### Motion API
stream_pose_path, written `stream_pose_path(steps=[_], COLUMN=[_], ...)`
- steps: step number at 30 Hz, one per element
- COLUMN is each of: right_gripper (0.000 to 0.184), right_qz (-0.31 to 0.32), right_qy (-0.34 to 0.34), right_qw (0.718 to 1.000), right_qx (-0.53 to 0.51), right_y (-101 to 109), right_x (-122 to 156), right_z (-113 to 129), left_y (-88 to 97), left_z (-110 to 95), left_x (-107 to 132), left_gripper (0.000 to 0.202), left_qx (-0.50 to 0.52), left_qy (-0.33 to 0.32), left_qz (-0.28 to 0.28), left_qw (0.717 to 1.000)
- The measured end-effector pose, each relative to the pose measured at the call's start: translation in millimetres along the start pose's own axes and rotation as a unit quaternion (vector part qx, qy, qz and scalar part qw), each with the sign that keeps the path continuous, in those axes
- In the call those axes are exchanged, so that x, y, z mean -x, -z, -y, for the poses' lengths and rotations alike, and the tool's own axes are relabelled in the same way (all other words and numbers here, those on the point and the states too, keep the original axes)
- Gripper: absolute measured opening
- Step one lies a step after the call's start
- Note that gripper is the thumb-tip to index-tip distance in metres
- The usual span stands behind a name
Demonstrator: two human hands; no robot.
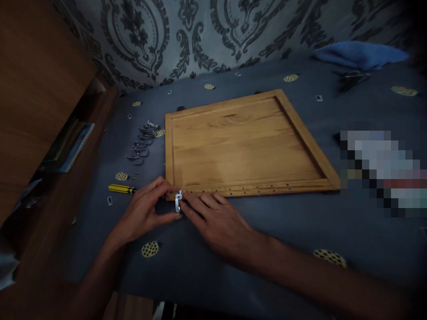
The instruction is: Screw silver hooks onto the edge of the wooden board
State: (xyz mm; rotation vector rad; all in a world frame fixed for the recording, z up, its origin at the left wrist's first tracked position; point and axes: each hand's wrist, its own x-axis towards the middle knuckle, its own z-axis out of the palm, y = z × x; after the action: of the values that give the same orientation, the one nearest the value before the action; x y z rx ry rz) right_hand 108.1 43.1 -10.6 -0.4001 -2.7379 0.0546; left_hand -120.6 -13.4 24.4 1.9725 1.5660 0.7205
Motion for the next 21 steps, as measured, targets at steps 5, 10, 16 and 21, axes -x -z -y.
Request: stream_pose_path(steps=[5, 10, 16, 21], right_gripper=[0.040, 0.039, 0.043, 0.045], right_qz=[-0.007, -0.004, 0.014, 0.012], right_qy=[0.000, -0.001, 0.000, 0.004], right_qw=[1.000, 1.000, 1.000, 1.000], right_qx=[-0.009, -0.006, 0.007, -0.009], right_y=[-0.1, 0.9, 1.2, 0.6], right_x=[-0.4, -0.5, -0.5, 0.8], right_z=[0.3, 0.3, 0.5, 0.2], left_y=[-0.5, 1.9, 12.8, 13.4], left_z=[-0.2, -3.2, -9.6, -9.2], left_x=[0.8, 2.7, 5.8, 8.3], left_gripper=[0.038, 0.050, 0.014, 0.011], left_qx=[-0.007, -0.025, -0.017, -0.019], left_qy=[0.003, 0.010, 0.055, 0.103], left_qz=[0.004, -0.016, -0.148, -0.254], left_qw=[1.000, 1.000, 0.987, 0.961])
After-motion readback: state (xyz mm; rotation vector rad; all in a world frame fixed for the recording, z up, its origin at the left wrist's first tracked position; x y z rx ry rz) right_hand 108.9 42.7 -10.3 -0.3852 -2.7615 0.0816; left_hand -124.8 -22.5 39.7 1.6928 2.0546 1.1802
